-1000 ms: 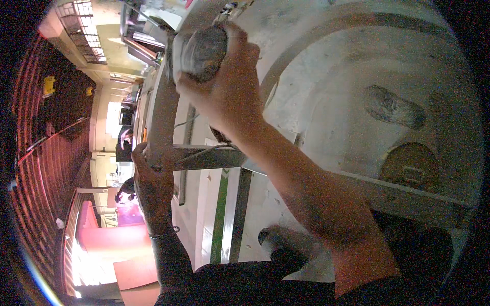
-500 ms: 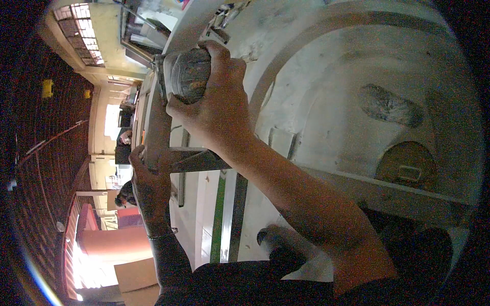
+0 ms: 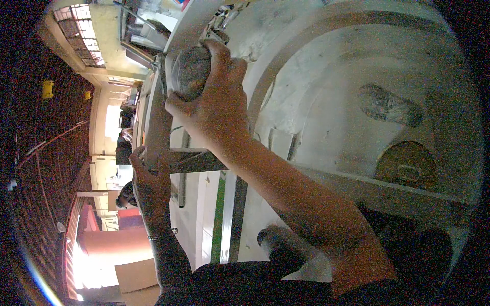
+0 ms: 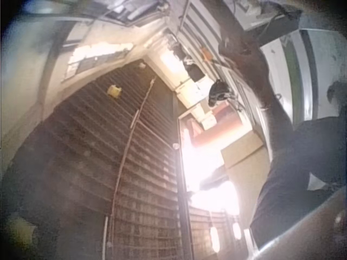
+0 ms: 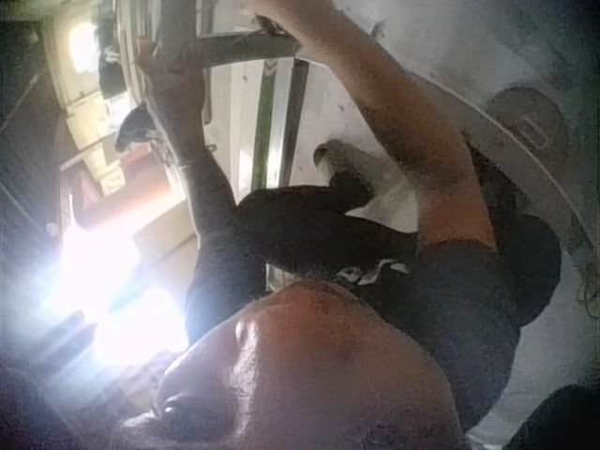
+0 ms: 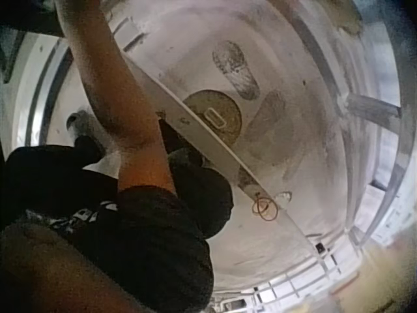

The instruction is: The person sands a curved frame structure using an electric palm sander.

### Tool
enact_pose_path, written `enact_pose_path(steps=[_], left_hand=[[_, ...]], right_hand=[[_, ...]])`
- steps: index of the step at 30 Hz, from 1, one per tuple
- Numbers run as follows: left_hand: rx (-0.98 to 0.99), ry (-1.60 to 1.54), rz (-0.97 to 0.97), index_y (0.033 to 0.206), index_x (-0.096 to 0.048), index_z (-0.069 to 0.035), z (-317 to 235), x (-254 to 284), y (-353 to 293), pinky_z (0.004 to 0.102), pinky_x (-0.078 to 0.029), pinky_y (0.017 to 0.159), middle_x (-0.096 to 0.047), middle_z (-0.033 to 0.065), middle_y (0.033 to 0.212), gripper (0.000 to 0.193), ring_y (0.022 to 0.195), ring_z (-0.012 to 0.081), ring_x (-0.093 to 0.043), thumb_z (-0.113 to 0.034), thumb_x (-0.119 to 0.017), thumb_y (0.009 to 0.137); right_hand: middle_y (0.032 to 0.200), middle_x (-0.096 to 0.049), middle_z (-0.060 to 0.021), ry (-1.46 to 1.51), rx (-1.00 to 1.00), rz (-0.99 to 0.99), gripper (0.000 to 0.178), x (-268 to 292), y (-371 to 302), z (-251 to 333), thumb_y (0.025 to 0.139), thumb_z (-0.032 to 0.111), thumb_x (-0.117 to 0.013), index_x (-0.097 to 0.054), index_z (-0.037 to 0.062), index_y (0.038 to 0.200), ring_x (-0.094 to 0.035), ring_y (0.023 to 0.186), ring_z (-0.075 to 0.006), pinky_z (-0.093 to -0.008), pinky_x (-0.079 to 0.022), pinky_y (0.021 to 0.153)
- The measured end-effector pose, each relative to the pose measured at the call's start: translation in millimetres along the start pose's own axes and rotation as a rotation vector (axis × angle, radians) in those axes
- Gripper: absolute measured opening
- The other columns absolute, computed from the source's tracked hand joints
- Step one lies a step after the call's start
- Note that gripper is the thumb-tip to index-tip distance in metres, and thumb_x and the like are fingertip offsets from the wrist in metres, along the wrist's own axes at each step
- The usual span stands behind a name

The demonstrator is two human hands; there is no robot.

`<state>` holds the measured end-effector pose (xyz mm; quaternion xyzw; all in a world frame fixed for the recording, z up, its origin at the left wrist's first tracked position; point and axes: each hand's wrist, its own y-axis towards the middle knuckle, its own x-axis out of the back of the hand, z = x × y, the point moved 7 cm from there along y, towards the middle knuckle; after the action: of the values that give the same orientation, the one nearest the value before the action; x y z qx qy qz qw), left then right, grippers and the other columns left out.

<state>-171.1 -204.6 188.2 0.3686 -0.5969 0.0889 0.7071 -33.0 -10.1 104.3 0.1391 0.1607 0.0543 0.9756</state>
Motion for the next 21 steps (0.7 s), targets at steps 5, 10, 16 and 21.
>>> enact_pose_path(steps=[5,10,16,21], left_hand=[[-0.026,0.027,-0.008,0.140,-0.045,-0.005,-7.5,1.2,-1.6,0.0573,-0.053,0.091,-0.066,0.0357,0.119,0.058,0.112,0.0533,-0.067,-0.031,-0.071,0.094],[-0.029,0.027,-0.010,0.137,-0.046,-0.005,-8.6,2.3,-0.3,0.0570,-0.054,0.088,-0.067,0.0347,0.116,0.056,0.108,0.0520,-0.068,-0.032,-0.071,0.095],[0.021,0.033,-0.003,0.137,-0.046,-0.005,-8.6,0.8,0.5,0.0559,-0.055,0.087,-0.067,0.0342,0.116,0.057,0.107,0.0509,-0.069,-0.034,-0.072,0.095],[0.012,0.041,0.001,0.139,-0.045,-0.004,-7.5,-0.9,0.6,0.0556,-0.055,0.088,-0.067,0.0346,0.118,0.059,0.108,0.0504,-0.069,-0.034,-0.071,0.096]], right_hand=[[0.126,-0.049,-0.0258,-0.029,0.035,-0.182,0.089,13.1,23.2,-5.5,0.078,0.024,-0.086,-0.034,0.0006,0.147,-0.057,0.116,-0.0368,-0.0504,-0.049,0.101],[0.123,-0.053,-0.0244,-0.006,0.021,-0.326,0.084,16.5,36.1,-14.0,0.081,0.022,-0.086,-0.035,-0.0036,0.142,-0.060,0.113,-0.0326,-0.0467,-0.050,0.100],[0.123,-0.053,-0.0238,0.102,0.055,-0.171,0.087,-0.3,18.4,-13.6,0.081,0.020,-0.087,-0.031,-0.0050,0.143,-0.060,0.114,-0.0280,-0.0448,-0.052,0.099],[0.127,-0.050,-0.0252,0.109,0.026,-0.048,0.090,-14.2,-11.9,-2.2,0.080,0.024,-0.085,-0.030,-0.0003,0.148,-0.061,0.117,-0.0336,-0.0470,-0.052,0.100]])
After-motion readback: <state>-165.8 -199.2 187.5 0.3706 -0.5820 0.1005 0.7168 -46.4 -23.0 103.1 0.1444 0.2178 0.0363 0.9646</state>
